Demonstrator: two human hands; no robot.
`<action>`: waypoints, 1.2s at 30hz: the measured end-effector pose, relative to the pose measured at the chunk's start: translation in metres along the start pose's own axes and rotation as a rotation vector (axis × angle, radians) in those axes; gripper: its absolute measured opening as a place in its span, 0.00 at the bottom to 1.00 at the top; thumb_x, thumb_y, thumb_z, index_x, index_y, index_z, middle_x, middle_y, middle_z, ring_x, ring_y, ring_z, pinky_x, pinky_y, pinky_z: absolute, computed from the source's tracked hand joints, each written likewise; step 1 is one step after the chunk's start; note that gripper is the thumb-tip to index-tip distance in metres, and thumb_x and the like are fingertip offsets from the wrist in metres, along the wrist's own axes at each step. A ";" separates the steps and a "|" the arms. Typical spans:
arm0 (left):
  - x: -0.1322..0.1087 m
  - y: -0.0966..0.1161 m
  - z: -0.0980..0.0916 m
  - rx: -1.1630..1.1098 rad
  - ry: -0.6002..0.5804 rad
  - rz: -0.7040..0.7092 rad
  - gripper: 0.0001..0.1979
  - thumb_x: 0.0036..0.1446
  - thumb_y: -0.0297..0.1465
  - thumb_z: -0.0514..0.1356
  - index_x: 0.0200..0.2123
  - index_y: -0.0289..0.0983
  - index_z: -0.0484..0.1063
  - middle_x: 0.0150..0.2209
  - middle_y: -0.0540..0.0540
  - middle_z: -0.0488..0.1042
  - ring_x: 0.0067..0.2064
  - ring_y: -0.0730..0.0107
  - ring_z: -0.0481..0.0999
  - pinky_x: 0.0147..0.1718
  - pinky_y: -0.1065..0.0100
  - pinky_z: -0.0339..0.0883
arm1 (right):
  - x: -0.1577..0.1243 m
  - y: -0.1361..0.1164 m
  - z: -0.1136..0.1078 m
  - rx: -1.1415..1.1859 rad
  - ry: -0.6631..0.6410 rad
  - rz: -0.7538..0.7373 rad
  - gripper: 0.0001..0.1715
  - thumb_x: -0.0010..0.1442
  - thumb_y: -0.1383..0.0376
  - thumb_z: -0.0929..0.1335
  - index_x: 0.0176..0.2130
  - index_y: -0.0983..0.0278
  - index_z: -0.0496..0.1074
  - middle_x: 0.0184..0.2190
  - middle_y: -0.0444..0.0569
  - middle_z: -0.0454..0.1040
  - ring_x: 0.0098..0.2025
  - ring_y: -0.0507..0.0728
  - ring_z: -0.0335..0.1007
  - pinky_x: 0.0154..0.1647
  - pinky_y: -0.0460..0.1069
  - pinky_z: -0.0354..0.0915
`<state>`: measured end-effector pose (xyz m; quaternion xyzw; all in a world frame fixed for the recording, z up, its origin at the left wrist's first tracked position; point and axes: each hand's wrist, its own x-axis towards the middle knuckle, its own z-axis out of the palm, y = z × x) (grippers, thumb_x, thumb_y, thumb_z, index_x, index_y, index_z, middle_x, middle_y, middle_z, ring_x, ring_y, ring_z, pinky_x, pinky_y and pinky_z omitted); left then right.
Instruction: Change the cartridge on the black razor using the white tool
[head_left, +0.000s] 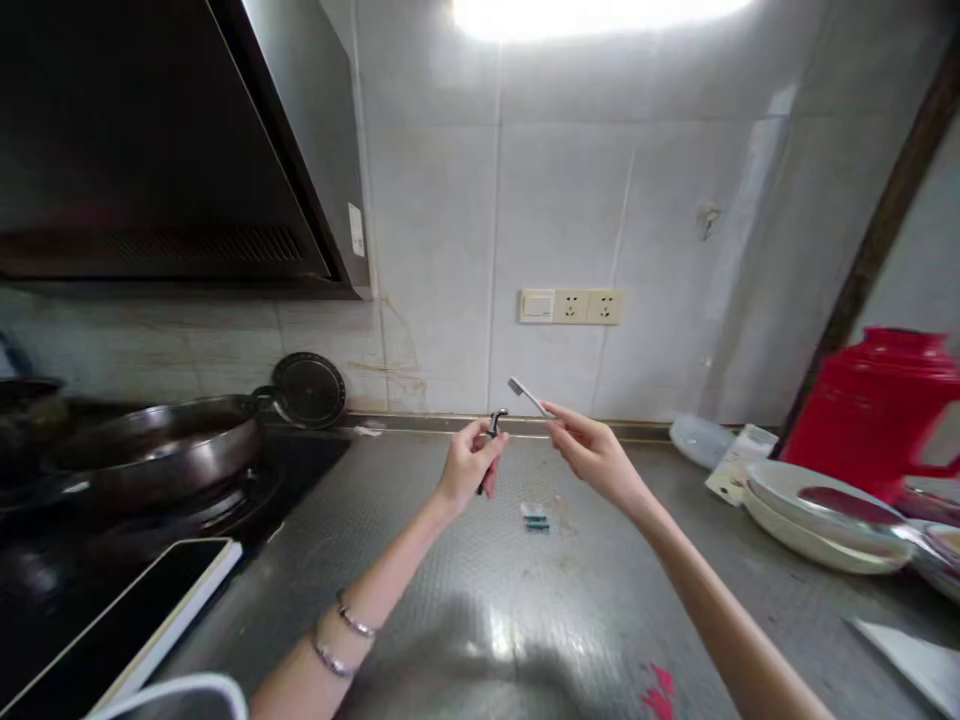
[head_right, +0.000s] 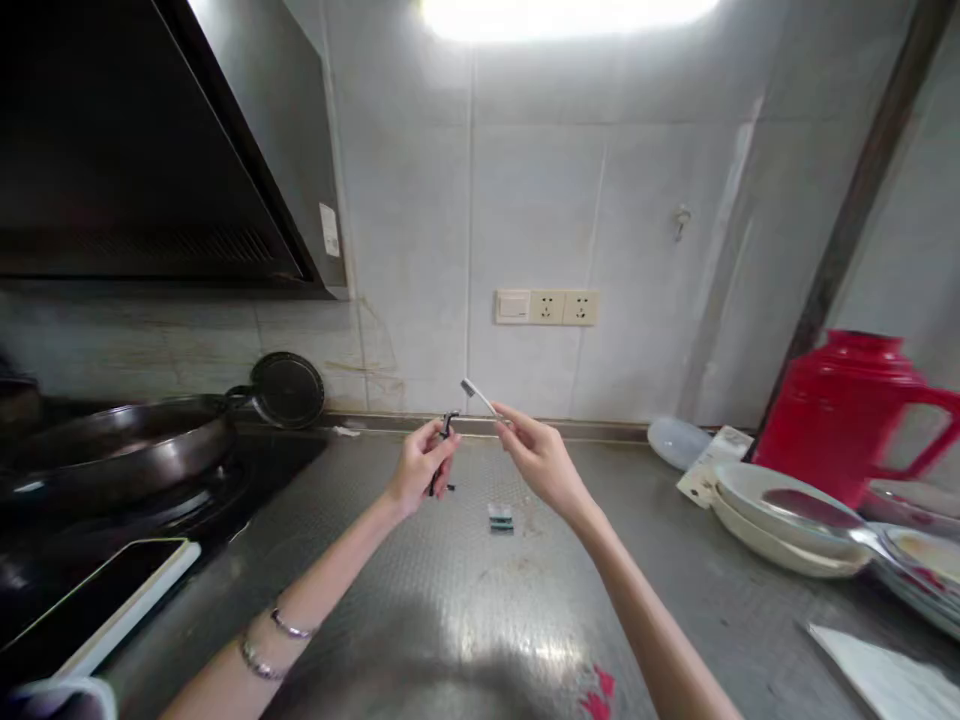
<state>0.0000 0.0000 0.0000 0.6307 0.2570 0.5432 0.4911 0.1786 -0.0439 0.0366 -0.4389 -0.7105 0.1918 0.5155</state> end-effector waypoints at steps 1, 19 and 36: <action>0.000 -0.002 0.001 0.019 0.044 -0.014 0.13 0.50 0.42 0.59 0.29 0.39 0.62 0.13 0.59 0.61 0.09 0.82 0.53 0.05 0.78 0.46 | 0.001 0.000 0.001 0.001 0.006 0.006 0.29 0.59 0.56 0.62 0.55 0.68 0.66 0.22 0.41 0.58 0.19 0.46 0.50 0.17 0.42 0.50; 0.005 -0.031 -0.003 -0.105 0.119 -0.071 0.16 0.52 0.44 0.55 0.26 0.36 0.64 0.15 0.57 0.55 0.14 0.82 0.51 0.12 0.77 0.44 | 0.003 0.014 0.020 0.447 -0.151 0.409 0.34 0.54 0.54 0.65 0.59 0.58 0.59 0.20 0.39 0.61 0.15 0.43 0.46 0.13 0.38 0.41; -0.002 -0.056 0.002 0.061 0.317 0.129 0.15 0.57 0.41 0.51 0.26 0.37 0.62 0.17 0.56 0.54 0.18 0.79 0.52 0.17 0.76 0.45 | -0.015 0.008 0.037 0.677 -0.187 0.555 0.35 0.55 0.62 0.65 0.60 0.54 0.55 0.18 0.37 0.57 0.15 0.44 0.44 0.13 0.37 0.37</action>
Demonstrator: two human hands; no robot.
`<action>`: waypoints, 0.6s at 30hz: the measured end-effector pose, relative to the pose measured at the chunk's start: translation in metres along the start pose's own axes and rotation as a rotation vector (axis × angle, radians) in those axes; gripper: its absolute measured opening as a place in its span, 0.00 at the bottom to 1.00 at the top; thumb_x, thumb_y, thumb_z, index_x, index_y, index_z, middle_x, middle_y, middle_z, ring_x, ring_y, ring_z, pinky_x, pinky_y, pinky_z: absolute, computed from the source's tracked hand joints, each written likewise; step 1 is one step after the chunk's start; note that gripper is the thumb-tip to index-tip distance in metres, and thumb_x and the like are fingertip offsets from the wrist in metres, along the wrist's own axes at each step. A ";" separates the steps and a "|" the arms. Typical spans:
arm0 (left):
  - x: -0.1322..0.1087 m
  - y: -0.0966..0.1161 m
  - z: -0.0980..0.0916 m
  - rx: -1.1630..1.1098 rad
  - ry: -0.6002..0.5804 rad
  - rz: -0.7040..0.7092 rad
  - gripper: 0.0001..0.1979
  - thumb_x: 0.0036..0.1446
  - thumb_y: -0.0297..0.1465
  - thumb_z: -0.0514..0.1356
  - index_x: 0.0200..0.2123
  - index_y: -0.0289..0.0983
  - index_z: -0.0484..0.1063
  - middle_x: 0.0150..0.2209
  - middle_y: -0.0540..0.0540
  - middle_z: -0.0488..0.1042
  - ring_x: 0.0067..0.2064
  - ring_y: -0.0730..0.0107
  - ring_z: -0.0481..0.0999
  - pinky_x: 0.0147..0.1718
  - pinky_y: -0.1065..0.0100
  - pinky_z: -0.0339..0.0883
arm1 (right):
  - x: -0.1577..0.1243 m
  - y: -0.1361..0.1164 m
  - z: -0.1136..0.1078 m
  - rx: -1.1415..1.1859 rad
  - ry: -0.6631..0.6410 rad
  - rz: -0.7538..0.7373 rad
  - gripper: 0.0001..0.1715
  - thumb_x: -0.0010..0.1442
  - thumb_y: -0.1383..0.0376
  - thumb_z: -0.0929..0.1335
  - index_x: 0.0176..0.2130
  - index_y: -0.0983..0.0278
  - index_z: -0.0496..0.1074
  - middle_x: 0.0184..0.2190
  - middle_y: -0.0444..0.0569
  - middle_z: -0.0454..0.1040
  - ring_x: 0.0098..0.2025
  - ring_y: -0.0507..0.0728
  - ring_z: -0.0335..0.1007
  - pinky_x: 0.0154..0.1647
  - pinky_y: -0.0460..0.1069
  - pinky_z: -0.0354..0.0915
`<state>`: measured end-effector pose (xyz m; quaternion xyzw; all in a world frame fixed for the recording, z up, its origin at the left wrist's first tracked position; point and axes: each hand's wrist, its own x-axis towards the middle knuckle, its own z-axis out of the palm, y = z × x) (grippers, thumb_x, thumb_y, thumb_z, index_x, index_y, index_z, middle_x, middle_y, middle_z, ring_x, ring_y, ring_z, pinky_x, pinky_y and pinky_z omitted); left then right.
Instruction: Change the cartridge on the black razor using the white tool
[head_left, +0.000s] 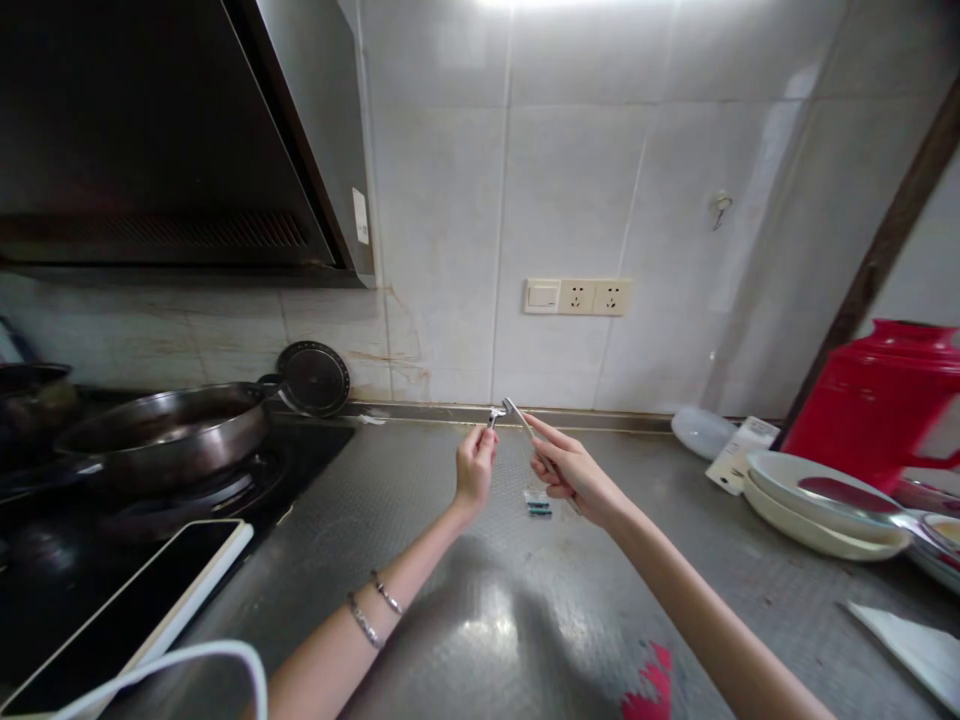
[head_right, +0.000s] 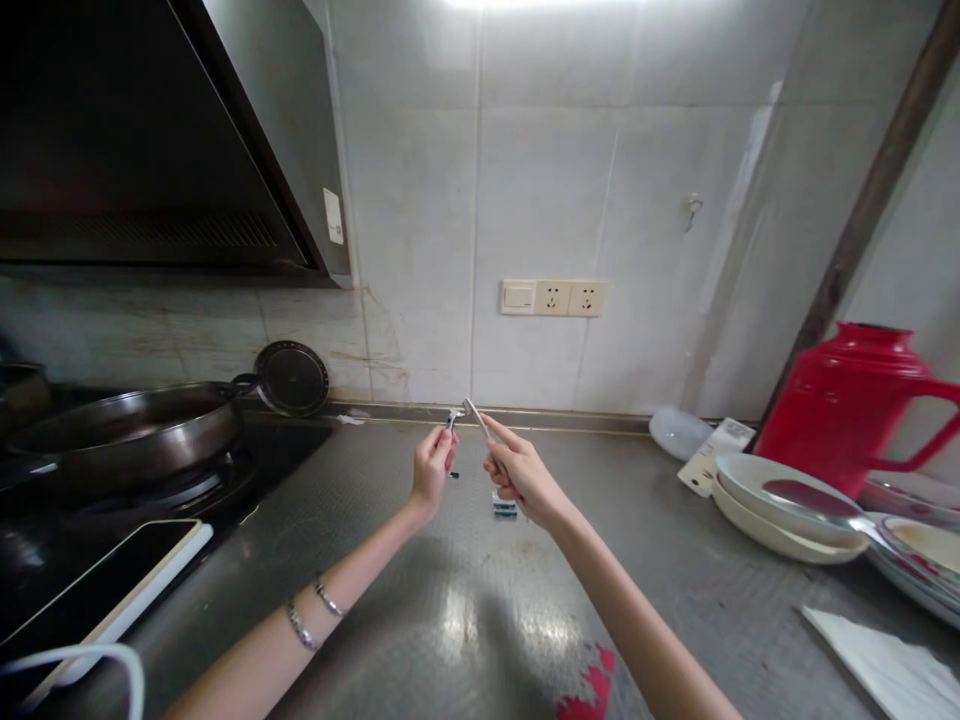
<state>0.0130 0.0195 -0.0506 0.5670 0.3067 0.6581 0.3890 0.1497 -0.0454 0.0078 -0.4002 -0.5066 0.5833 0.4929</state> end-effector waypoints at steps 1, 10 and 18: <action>0.000 0.000 0.000 -0.015 -0.002 -0.009 0.15 0.57 0.42 0.51 0.26 0.37 0.62 0.17 0.56 0.54 0.18 0.79 0.52 0.16 0.76 0.45 | -0.002 0.000 0.000 -0.011 0.001 -0.001 0.35 0.55 0.61 0.65 0.60 0.54 0.55 0.18 0.37 0.57 0.15 0.44 0.44 0.13 0.37 0.37; -0.001 0.001 0.000 -0.167 -0.014 -0.075 0.17 0.54 0.45 0.54 0.24 0.36 0.62 0.15 0.58 0.51 0.15 0.82 0.47 0.14 0.77 0.42 | -0.014 -0.001 -0.002 -0.059 0.055 -0.029 0.36 0.54 0.60 0.66 0.60 0.54 0.55 0.18 0.37 0.56 0.15 0.44 0.43 0.13 0.38 0.38; -0.002 0.000 0.002 -0.284 -0.064 -0.170 0.19 0.52 0.47 0.55 0.23 0.36 0.62 0.13 0.59 0.49 0.13 0.83 0.46 0.11 0.78 0.39 | -0.021 0.009 0.011 -0.066 0.065 -0.026 0.36 0.53 0.59 0.66 0.60 0.56 0.56 0.18 0.36 0.56 0.15 0.44 0.43 0.13 0.38 0.38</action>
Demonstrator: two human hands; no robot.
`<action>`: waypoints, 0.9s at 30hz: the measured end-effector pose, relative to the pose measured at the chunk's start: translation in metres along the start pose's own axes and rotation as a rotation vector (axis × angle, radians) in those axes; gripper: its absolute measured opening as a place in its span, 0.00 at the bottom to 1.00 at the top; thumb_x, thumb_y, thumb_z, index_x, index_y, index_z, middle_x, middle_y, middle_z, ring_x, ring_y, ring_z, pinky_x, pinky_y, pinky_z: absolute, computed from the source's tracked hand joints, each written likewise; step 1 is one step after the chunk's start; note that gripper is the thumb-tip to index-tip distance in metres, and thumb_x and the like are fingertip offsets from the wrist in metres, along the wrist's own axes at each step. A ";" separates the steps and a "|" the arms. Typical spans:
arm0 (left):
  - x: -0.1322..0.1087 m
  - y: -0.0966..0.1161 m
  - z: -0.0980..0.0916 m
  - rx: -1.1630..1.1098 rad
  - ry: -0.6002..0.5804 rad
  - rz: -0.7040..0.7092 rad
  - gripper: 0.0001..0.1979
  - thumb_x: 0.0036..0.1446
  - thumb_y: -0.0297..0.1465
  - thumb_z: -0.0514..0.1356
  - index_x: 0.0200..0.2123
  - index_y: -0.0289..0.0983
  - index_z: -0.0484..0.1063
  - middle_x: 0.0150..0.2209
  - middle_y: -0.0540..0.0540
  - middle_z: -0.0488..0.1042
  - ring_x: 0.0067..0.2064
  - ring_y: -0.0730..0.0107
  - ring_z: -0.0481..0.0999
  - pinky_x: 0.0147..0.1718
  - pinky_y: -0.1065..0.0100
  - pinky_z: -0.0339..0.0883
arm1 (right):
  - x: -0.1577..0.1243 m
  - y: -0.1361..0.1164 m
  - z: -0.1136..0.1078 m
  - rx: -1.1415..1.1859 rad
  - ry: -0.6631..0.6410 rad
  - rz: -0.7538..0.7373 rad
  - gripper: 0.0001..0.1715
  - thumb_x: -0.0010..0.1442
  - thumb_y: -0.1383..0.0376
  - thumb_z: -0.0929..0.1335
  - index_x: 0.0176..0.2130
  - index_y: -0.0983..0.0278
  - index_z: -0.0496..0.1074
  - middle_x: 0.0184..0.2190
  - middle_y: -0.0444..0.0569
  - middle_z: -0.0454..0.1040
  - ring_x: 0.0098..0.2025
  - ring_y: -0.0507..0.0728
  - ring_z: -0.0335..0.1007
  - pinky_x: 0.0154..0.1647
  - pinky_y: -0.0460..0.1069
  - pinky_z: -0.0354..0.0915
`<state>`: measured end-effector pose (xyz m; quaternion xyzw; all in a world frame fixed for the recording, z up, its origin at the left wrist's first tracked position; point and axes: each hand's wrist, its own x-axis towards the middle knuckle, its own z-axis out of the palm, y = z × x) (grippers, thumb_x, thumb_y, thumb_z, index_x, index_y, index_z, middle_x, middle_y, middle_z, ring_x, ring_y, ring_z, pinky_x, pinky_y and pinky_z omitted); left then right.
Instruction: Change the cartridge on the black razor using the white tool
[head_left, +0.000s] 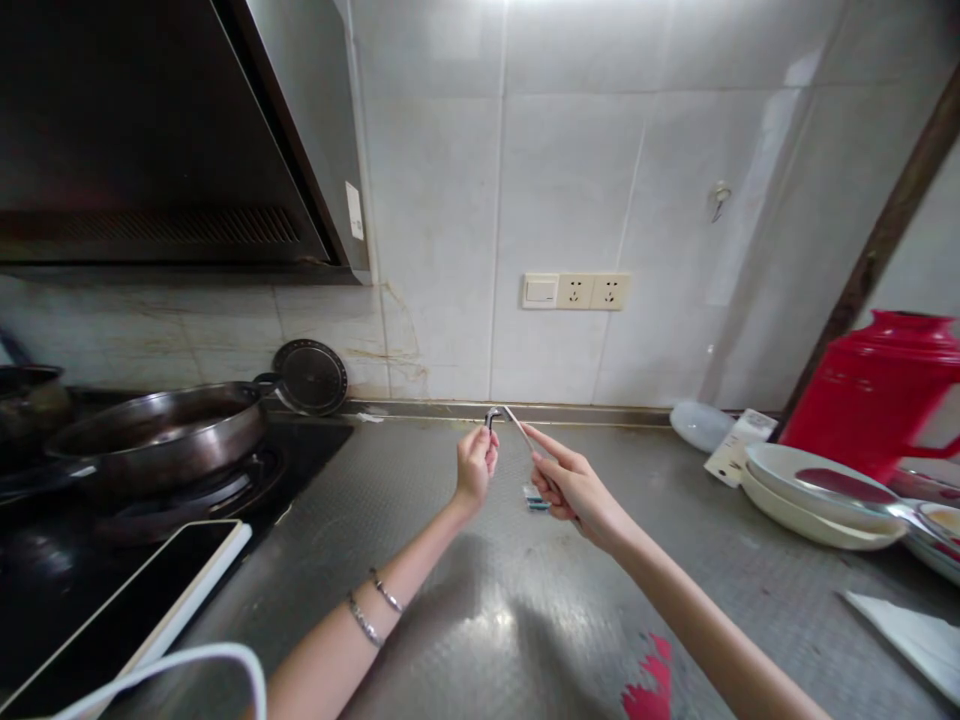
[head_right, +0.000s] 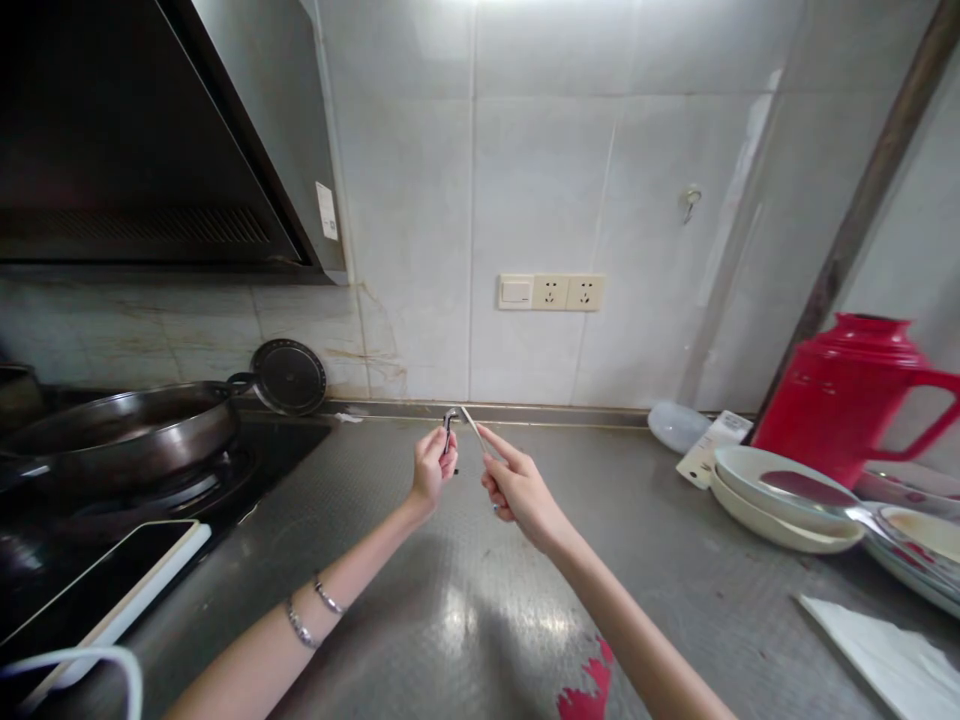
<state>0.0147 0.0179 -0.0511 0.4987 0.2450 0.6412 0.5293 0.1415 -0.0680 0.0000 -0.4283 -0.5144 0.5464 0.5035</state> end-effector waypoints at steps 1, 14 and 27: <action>0.000 0.000 0.000 -0.018 -0.004 -0.012 0.19 0.52 0.47 0.55 0.23 0.36 0.61 0.13 0.59 0.48 0.13 0.83 0.45 0.11 0.78 0.39 | -0.002 0.000 0.000 0.002 -0.001 -0.003 0.36 0.53 0.59 0.66 0.60 0.56 0.56 0.18 0.36 0.56 0.15 0.44 0.43 0.13 0.38 0.38; -0.002 0.002 0.008 -0.137 -0.087 -0.110 0.20 0.52 0.47 0.55 0.21 0.37 0.57 0.12 0.60 0.45 0.12 0.84 0.43 0.10 0.79 0.38 | -0.006 0.010 0.004 -0.003 0.059 -0.058 0.39 0.52 0.55 0.66 0.61 0.57 0.55 0.18 0.35 0.54 0.15 0.44 0.42 0.12 0.38 0.40; -0.005 0.008 0.011 -0.190 -0.139 -0.205 0.21 0.52 0.47 0.55 0.20 0.37 0.56 0.12 0.60 0.45 0.12 0.84 0.42 0.10 0.78 0.35 | -0.007 0.022 0.013 0.043 0.096 -0.137 0.39 0.54 0.54 0.66 0.62 0.57 0.52 0.18 0.35 0.51 0.16 0.44 0.41 0.12 0.38 0.40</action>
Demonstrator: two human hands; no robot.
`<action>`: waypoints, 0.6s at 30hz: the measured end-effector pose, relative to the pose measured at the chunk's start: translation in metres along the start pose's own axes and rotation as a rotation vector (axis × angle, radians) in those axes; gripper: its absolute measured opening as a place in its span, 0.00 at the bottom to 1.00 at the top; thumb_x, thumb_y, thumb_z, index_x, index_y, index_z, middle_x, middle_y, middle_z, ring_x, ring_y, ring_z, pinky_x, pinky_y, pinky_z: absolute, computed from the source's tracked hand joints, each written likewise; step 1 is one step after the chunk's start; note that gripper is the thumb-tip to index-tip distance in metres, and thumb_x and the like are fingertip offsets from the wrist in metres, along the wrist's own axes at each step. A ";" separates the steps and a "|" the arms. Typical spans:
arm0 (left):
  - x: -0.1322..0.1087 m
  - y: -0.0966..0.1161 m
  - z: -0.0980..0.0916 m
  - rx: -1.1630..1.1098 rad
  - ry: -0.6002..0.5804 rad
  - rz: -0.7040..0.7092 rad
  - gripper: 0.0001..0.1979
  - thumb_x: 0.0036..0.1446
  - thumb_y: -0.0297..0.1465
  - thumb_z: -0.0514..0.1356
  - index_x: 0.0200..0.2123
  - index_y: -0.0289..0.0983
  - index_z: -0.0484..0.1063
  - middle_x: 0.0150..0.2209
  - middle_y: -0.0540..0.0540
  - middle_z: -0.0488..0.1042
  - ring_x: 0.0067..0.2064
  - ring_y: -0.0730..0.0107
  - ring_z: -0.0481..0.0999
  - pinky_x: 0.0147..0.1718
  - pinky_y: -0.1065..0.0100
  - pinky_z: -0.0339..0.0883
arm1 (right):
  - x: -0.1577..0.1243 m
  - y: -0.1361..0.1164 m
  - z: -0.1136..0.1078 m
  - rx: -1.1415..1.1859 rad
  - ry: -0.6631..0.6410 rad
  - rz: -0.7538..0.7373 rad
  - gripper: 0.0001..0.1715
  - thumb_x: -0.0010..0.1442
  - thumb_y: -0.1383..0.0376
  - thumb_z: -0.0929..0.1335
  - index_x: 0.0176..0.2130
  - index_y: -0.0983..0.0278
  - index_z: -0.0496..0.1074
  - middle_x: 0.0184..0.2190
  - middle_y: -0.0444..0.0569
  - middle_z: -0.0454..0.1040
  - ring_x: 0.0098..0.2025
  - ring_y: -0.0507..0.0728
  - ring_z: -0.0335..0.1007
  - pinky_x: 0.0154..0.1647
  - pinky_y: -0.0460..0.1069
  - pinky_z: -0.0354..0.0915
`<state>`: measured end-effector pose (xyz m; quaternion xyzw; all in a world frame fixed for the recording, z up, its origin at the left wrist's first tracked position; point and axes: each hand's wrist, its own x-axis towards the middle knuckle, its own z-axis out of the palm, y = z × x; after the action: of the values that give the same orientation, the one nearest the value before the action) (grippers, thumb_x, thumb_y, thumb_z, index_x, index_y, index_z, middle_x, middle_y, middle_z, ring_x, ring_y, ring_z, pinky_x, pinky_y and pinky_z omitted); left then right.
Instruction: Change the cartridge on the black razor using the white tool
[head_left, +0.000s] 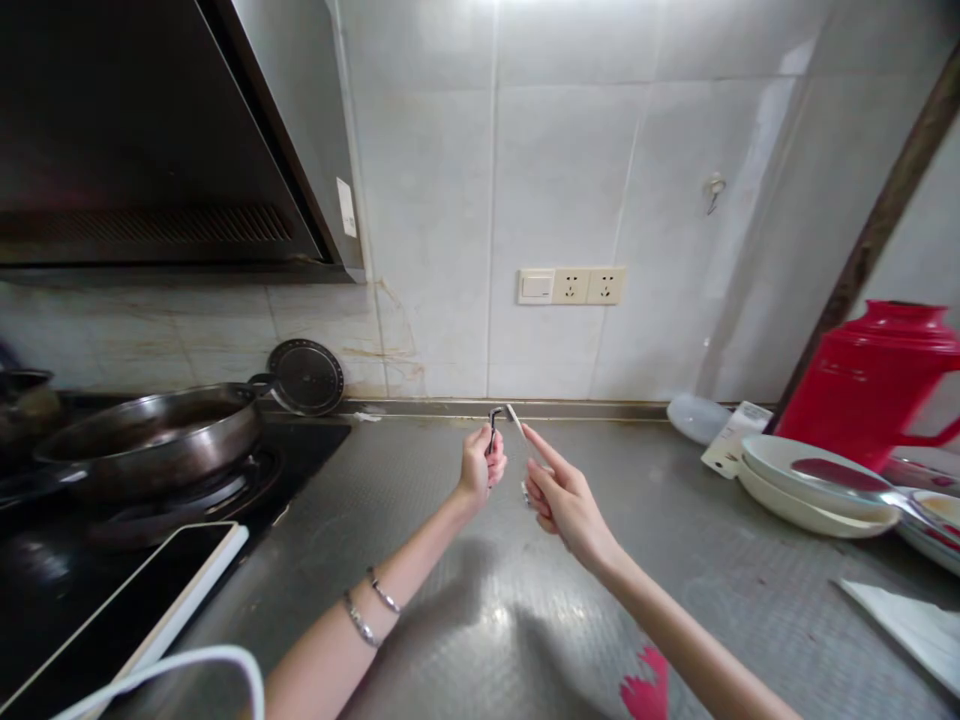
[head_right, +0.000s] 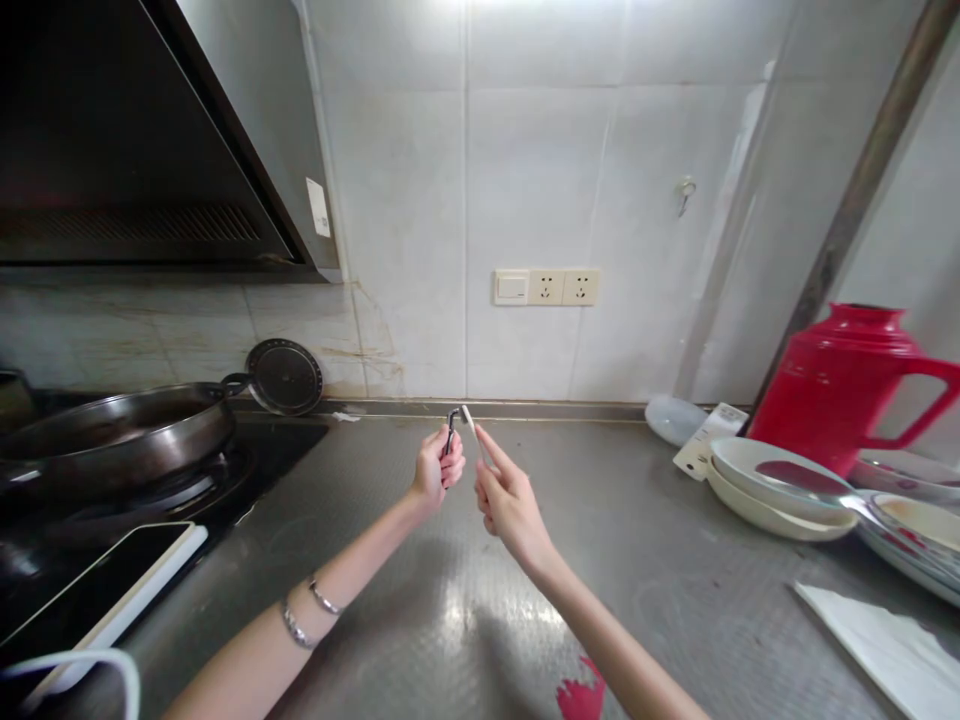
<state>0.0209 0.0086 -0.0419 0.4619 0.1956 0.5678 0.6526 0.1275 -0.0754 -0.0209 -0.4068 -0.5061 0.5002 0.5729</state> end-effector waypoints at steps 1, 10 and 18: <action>0.000 0.000 0.000 0.005 -0.003 -0.001 0.21 0.52 0.47 0.55 0.19 0.37 0.56 0.12 0.59 0.45 0.12 0.84 0.42 0.10 0.78 0.35 | 0.002 -0.001 0.000 -0.001 0.012 -0.017 0.40 0.54 0.54 0.66 0.62 0.57 0.52 0.18 0.35 0.51 0.16 0.44 0.40 0.12 0.38 0.40; 0.001 0.003 -0.002 -0.028 -0.014 0.004 0.21 0.52 0.47 0.56 0.20 0.37 0.57 0.13 0.59 0.45 0.12 0.85 0.41 0.09 0.78 0.35 | -0.004 0.004 0.008 -0.002 -0.027 0.005 0.38 0.55 0.54 0.65 0.62 0.56 0.53 0.18 0.35 0.51 0.16 0.45 0.41 0.11 0.38 0.41; 0.002 0.012 -0.003 -0.015 0.016 0.027 0.21 0.53 0.47 0.55 0.21 0.36 0.57 0.13 0.59 0.46 0.12 0.84 0.42 0.09 0.78 0.36 | 0.003 0.002 0.017 0.029 -0.009 -0.040 0.39 0.54 0.55 0.65 0.62 0.58 0.52 0.17 0.34 0.50 0.16 0.45 0.41 0.11 0.38 0.41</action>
<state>0.0124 0.0103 -0.0324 0.4550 0.1901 0.5817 0.6468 0.1104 -0.0725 -0.0194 -0.3858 -0.5095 0.4979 0.5862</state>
